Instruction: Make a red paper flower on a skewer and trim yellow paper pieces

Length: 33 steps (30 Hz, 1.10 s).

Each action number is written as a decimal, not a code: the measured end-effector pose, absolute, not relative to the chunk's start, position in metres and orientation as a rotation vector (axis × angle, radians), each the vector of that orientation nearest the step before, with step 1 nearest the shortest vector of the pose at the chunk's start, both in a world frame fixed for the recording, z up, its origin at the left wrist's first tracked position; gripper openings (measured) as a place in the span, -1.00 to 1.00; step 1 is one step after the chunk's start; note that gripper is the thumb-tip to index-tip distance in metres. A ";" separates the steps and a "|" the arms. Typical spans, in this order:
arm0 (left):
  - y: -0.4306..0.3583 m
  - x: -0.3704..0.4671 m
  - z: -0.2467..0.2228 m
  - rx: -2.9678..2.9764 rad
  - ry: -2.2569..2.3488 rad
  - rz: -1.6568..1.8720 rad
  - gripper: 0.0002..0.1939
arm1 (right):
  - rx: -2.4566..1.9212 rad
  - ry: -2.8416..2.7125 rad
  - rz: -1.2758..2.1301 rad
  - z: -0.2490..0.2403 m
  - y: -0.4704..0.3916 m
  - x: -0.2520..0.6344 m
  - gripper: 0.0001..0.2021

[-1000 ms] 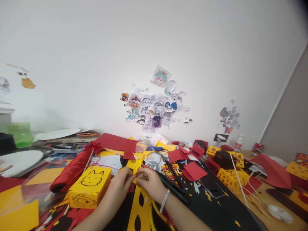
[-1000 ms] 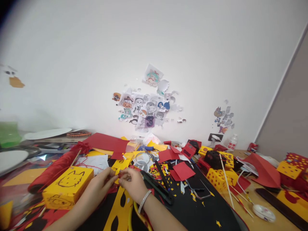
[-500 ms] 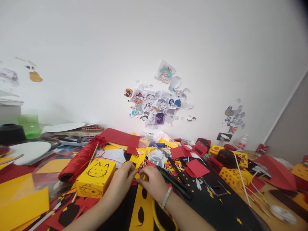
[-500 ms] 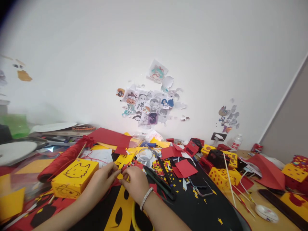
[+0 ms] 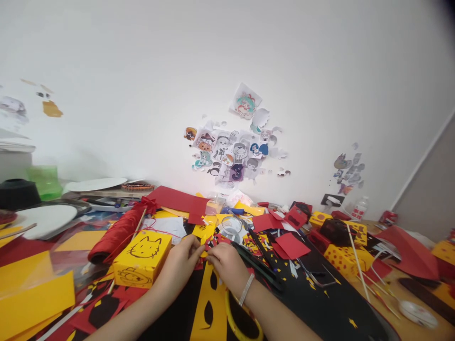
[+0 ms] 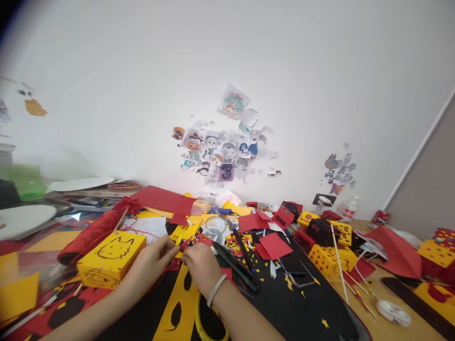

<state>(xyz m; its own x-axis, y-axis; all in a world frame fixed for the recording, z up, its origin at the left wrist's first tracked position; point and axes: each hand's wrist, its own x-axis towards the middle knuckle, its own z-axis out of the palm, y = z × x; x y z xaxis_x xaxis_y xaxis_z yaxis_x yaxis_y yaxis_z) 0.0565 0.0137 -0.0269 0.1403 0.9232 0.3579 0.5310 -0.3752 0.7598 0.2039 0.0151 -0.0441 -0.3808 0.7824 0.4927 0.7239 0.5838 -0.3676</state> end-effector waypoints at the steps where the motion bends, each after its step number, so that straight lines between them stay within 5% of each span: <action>1: 0.014 0.057 -0.027 1.960 1.385 1.141 -0.79 | -1.184 -2.168 0.133 -0.043 0.014 0.204 -0.85; 26: 0.015 0.058 -0.032 1.939 1.360 1.258 -0.79 | -1.223 -2.060 0.193 -0.043 0.013 0.202 -0.95; 33: 0.018 0.057 -0.031 1.622 1.124 1.310 -0.73 | -1.163 -1.886 0.428 -0.040 0.013 0.204 -0.90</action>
<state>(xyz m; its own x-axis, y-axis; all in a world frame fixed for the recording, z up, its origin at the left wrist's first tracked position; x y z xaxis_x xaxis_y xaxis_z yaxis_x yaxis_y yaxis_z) 0.0574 0.0176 -0.0306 0.0891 0.9439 0.3181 0.1710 -0.3291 0.9287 0.2037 0.0135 -0.0400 -0.1998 0.8501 0.4872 0.5566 0.5077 -0.6576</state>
